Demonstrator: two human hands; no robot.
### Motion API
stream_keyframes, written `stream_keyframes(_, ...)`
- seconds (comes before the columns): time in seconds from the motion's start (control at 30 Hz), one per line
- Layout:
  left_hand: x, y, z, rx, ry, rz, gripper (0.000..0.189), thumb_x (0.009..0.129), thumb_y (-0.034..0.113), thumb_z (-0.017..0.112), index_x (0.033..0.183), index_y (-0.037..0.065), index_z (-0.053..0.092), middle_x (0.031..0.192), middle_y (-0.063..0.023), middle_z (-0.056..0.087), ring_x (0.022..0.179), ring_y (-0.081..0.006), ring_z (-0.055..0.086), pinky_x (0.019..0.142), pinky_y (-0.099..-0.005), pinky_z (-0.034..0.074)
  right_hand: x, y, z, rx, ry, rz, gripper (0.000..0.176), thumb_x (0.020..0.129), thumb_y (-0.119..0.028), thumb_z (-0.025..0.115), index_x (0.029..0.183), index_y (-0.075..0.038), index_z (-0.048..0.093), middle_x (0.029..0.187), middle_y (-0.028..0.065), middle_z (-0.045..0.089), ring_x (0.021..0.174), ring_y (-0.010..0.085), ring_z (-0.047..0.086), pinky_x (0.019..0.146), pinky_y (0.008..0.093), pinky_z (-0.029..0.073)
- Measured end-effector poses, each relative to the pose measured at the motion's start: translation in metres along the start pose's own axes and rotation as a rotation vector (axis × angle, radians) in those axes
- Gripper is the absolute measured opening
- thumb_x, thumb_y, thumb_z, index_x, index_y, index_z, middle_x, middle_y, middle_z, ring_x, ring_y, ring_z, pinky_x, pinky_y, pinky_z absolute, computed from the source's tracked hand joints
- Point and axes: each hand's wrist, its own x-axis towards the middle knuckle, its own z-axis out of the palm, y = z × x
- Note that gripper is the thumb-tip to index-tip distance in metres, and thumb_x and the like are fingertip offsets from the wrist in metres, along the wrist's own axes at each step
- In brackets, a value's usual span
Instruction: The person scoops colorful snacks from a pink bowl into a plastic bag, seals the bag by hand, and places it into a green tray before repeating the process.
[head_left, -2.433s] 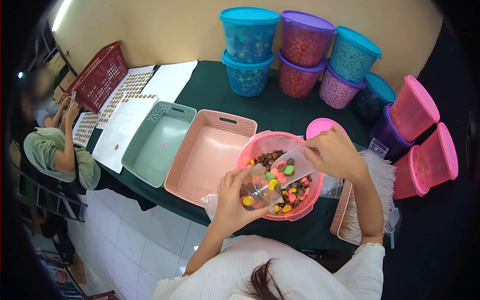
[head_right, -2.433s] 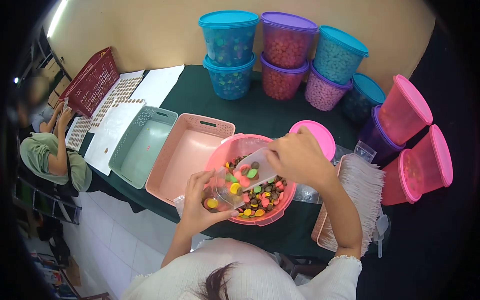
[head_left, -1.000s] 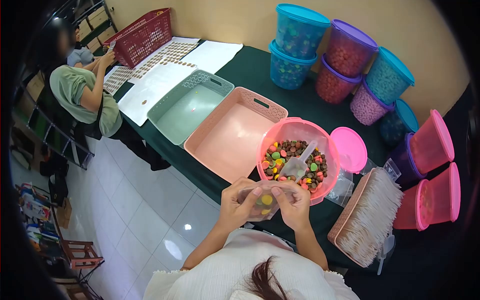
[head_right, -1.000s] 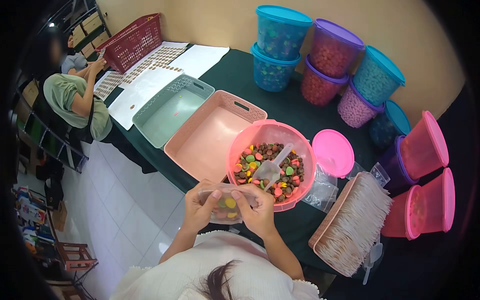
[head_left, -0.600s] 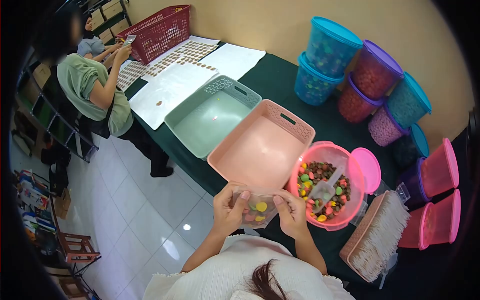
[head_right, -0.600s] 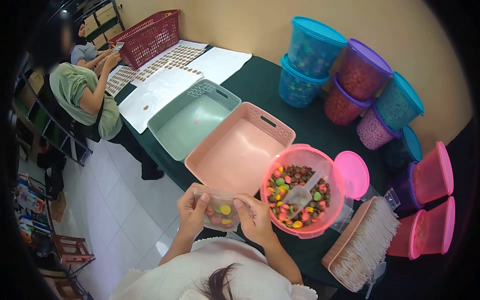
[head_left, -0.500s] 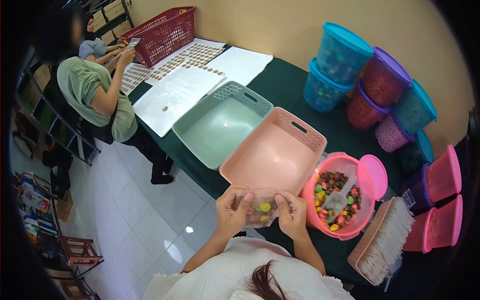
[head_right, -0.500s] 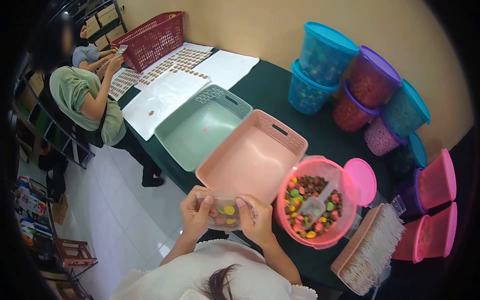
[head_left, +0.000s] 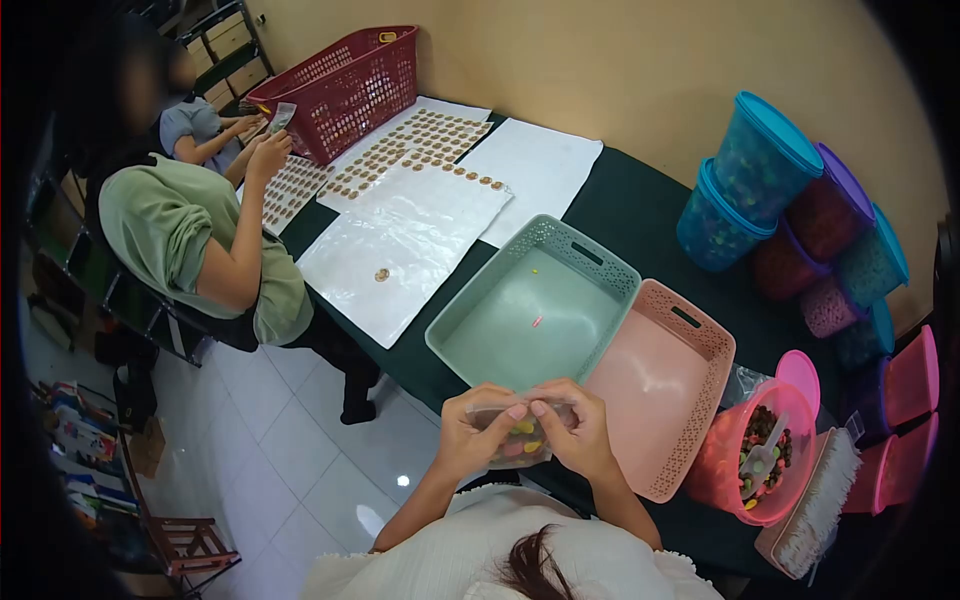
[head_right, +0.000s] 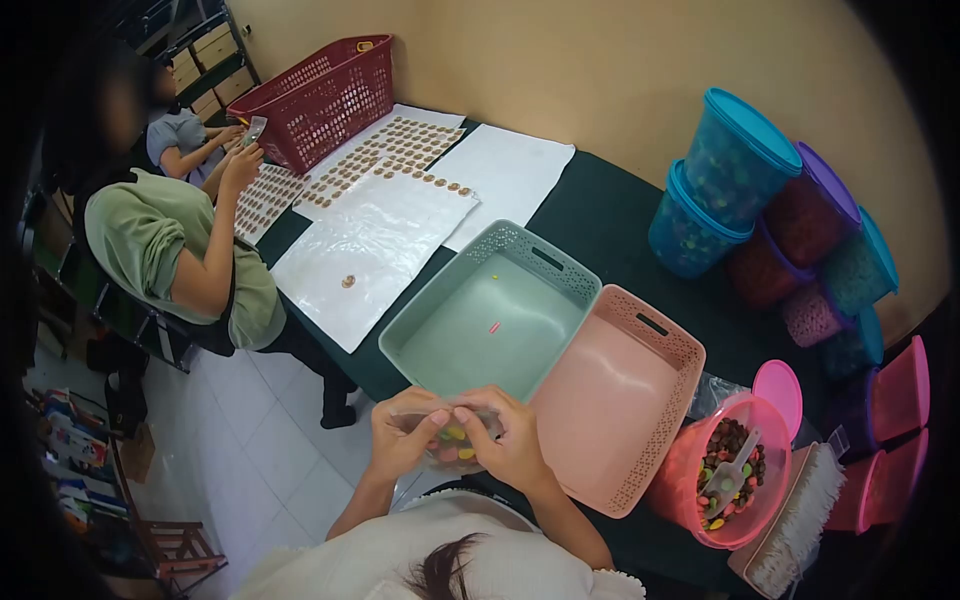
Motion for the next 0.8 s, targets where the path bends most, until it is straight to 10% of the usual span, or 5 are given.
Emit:
stream_keyframes(0.33,0.036,-0.023,-0.011,0.144,0.148,0.095,0.009,0.08,0.004,0.054,0.084,-0.004,0.057,0.081,-0.0105,0.058,0.071,-0.0125,0.055,0.063,-0.0225,0.044,0.029,0.002,0.025,-0.208,0.17,-0.106,0.007,0.073,0.0,0.059,0.08,0.001,0.056,0.072,0.0104,0.056,0.064,0.0184,0.057,0.057,0.0262,0.045)
stream_keyframes(0.67,0.066,-0.024,0.003,0.274,-0.186,0.322,0.011,0.079,0.003,0.054,0.087,-0.004,0.058,0.08,-0.0122,0.058,0.072,-0.0143,0.056,0.063,-0.0243,0.044,0.03,0.022,-0.002,-0.249,0.374,-0.147,0.009,0.072,0.0,0.061,0.079,0.001,0.057,0.072,0.0093,0.057,0.062,0.0139,0.055,0.054,0.0223,0.042)
stream_keyframes(0.8,0.068,-0.031,0.004,0.059,-0.087,0.076,0.011,0.08,0.004,0.053,0.087,-0.003,0.058,0.081,-0.011,0.057,0.074,-0.0135,0.056,0.063,-0.0239,0.045,0.041,0.016,-0.011,-0.112,0.208,-0.053,0.008,0.078,-0.002,0.055,0.085,0.002,0.057,0.075,0.0074,0.057,0.064,0.0094,0.052,0.055,0.0198,0.04)
